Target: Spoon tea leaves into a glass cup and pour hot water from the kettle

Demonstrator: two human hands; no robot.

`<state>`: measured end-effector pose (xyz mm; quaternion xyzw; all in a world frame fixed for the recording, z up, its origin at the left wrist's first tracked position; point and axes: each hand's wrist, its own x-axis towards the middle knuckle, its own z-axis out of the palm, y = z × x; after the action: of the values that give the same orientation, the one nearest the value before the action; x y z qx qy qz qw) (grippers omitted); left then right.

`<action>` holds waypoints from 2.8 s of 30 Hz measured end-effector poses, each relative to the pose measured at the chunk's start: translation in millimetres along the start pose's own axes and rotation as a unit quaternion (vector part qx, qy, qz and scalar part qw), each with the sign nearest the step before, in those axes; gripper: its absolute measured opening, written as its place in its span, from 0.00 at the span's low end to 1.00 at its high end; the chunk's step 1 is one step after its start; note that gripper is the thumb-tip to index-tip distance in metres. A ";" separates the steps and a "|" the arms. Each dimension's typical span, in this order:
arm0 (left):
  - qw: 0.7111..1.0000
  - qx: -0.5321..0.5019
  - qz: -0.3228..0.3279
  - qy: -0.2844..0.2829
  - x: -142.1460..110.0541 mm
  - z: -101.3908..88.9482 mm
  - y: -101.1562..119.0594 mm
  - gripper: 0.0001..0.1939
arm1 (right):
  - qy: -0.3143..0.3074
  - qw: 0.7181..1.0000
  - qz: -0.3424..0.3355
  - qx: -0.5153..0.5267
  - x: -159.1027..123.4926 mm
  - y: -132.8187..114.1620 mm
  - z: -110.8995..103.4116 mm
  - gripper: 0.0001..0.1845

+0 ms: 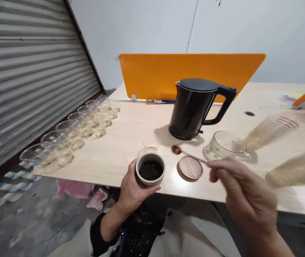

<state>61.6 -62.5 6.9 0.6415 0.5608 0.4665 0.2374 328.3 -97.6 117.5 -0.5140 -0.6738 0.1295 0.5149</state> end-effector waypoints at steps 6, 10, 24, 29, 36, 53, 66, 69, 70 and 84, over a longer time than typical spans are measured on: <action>1.000 -0.004 -0.018 -0.017 -0.3 -1.0 1.3 0.54 | -0.230 0.956 -0.182 0.002 12.6 -14.5 51.5 0.15; 0.999 -0.010 -0.026 -0.023 -0.1 -1.6 2.8 0.53 | -0.230 0.951 -0.206 -0.004 19.3 -17.1 71.8 0.14; 1.000 -0.013 -0.023 -0.016 0.3 -0.8 2.5 0.53 | -0.167 0.980 -0.032 0.103 10.9 -5.6 73.6 0.10; 1.000 -0.013 -0.011 -0.013 0.7 -2.2 3.1 0.52 | -0.108 0.978 0.063 0.166 7.5 7.9 76.1 0.10; 1.000 -0.006 -0.012 -0.013 0.7 -1.7 2.5 0.53 | -0.162 0.981 0.005 0.107 13.2 -0.8 77.6 0.10; 1.000 -0.011 -0.001 -0.017 1.1 -2.0 1.1 0.52 | -0.085 0.911 0.227 0.334 10.4 12.6 84.8 0.12; 1.000 0.000 0.015 -0.001 0.8 -0.4 0.4 0.53 | -0.032 0.888 0.241 0.392 13.3 18.0 79.7 0.09; 1.000 -0.003 0.016 0.000 1.3 -0.2 0.2 0.53 | -0.019 0.892 0.223 0.392 14.5 14.2 77.0 0.08; 1.000 -0.003 0.016 0.001 1.4 -0.1 0.2 0.53 | -0.012 0.894 0.215 0.393 15.5 13.1 75.9 0.08; 1.000 0.000 -0.005 0.001 1.0 2.7 0.4 0.54 | 0.030 0.989 -0.085 0.119 36.7 1.9 81.0 0.10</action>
<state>64.1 -61.0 6.3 0.6387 0.5640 0.4656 0.2390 264.5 -37.7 101.4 -0.3935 -0.6793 0.1489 0.6013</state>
